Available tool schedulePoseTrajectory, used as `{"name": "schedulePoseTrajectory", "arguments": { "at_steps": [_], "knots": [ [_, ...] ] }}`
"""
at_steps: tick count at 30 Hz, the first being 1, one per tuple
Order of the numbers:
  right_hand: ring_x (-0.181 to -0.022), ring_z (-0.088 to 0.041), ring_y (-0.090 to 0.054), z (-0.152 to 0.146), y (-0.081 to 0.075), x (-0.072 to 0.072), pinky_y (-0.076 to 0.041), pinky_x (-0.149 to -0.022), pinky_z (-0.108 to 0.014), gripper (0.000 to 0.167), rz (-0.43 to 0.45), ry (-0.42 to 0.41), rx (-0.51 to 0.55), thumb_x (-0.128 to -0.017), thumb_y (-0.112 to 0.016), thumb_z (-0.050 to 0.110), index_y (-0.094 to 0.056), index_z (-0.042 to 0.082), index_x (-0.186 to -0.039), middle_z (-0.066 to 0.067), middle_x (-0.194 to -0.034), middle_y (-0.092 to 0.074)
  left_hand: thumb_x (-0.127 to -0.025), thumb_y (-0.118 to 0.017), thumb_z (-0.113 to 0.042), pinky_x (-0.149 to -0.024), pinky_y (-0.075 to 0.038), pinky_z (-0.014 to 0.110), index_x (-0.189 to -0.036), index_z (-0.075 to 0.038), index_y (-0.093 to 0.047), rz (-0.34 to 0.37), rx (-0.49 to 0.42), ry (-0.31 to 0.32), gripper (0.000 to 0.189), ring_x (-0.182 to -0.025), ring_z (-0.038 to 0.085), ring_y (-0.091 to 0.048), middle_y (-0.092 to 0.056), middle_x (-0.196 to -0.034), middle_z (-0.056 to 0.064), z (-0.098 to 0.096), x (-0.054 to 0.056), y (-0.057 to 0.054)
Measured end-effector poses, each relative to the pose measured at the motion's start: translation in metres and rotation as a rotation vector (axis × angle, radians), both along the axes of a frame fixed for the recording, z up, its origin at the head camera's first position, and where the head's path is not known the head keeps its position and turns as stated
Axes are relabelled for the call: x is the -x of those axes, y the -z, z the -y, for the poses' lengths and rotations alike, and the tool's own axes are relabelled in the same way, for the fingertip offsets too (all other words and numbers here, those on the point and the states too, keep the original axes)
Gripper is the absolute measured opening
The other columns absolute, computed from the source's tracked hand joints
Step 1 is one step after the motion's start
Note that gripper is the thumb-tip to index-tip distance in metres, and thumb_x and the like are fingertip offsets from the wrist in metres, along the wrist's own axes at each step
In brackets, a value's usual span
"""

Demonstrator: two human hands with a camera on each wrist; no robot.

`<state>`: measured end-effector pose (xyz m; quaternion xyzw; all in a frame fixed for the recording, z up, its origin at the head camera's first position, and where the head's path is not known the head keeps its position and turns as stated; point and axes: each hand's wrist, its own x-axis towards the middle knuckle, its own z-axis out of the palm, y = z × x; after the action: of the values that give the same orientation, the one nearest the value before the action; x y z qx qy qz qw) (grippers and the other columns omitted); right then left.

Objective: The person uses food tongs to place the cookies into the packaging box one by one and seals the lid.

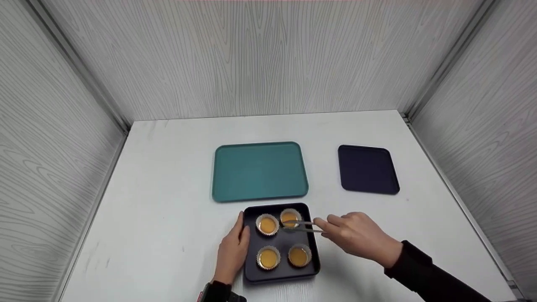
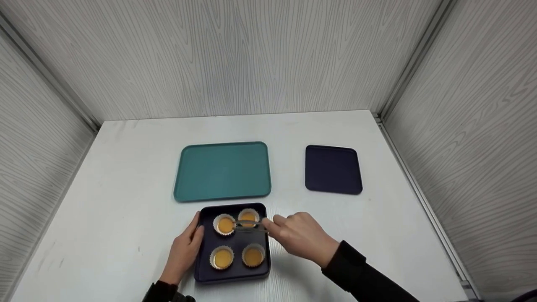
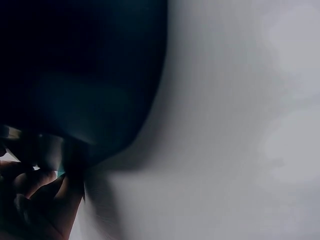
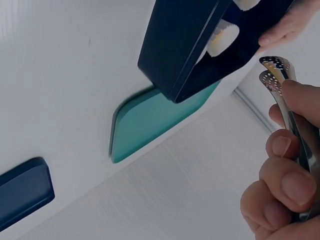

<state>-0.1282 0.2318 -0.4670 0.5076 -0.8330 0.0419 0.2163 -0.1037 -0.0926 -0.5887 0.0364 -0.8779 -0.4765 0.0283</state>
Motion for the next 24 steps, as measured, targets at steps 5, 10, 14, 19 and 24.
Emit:
{"name": "schedulePoseTrajectory", "arguments": {
  "at_steps": [5, 10, 14, 19, 24],
  "knots": [
    [-0.045, -0.006, -0.039, -0.018, -0.004, 0.012, -0.038, -0.040, -0.023, 0.047, -0.028, 0.070, 0.087, -0.078, -0.088, 0.015, -0.070, 0.012, -0.121, 0.006, -0.071, -0.052, -0.109, -0.049, -0.026, -0.107, -0.049, 0.051, -0.158, -0.008, -0.039, 0.006, 0.007, 0.004, 0.053, -0.133, 0.033, -0.057, -0.052, -0.152, 0.016, 0.000, 0.001, 0.000],
    [-0.045, -0.004, -0.039, -0.036, 0.001, 0.023, -0.035, -0.038, -0.022, 0.047, -0.047, 0.175, 0.186, -0.079, -0.087, 0.013, -0.071, 0.010, -0.123, 0.004, -0.075, -0.056, -0.109, -0.050, -0.026, -0.104, -0.051, 0.051, -0.158, -0.008, -0.040, 0.008, 0.020, -0.003, 0.053, -0.127, 0.032, -0.061, -0.053, -0.151, 0.015, 0.000, 0.002, 0.000],
    [-0.044, -0.008, -0.040, -0.043, 0.012, 0.029, -0.036, -0.037, -0.025, 0.046, -0.074, 0.262, 0.264, -0.081, -0.085, 0.012, -0.071, 0.005, -0.124, -0.002, -0.079, -0.061, -0.109, -0.050, -0.027, -0.105, -0.050, 0.050, -0.158, -0.010, -0.041, 0.015, 0.031, -0.015, 0.053, -0.129, 0.032, -0.059, -0.052, -0.152, 0.013, -0.001, 0.002, 0.001],
    [-0.044, -0.010, -0.035, -0.048, 0.027, 0.034, -0.036, -0.037, -0.027, 0.047, -0.022, 0.402, 0.338, -0.084, -0.084, 0.012, -0.068, 0.001, -0.126, -0.008, -0.079, -0.062, -0.109, -0.049, -0.028, -0.108, -0.048, 0.050, -0.158, -0.011, -0.040, 0.022, 0.039, -0.017, 0.053, -0.135, 0.032, -0.054, -0.051, -0.153, 0.012, -0.001, 0.003, 0.003],
    [-0.050, -0.015, -0.046, -0.048, 0.039, 0.039, -0.043, -0.044, -0.033, 0.044, 0.098, 0.544, 0.410, -0.090, -0.080, 0.013, -0.066, -0.004, -0.128, -0.008, -0.074, -0.060, -0.109, -0.049, -0.028, -0.109, -0.047, 0.051, -0.158, -0.011, -0.040, 0.019, 0.040, -0.015, 0.053, -0.135, 0.033, -0.054, -0.050, -0.153, 0.012, -0.001, 0.003, 0.005]
  ]
}}
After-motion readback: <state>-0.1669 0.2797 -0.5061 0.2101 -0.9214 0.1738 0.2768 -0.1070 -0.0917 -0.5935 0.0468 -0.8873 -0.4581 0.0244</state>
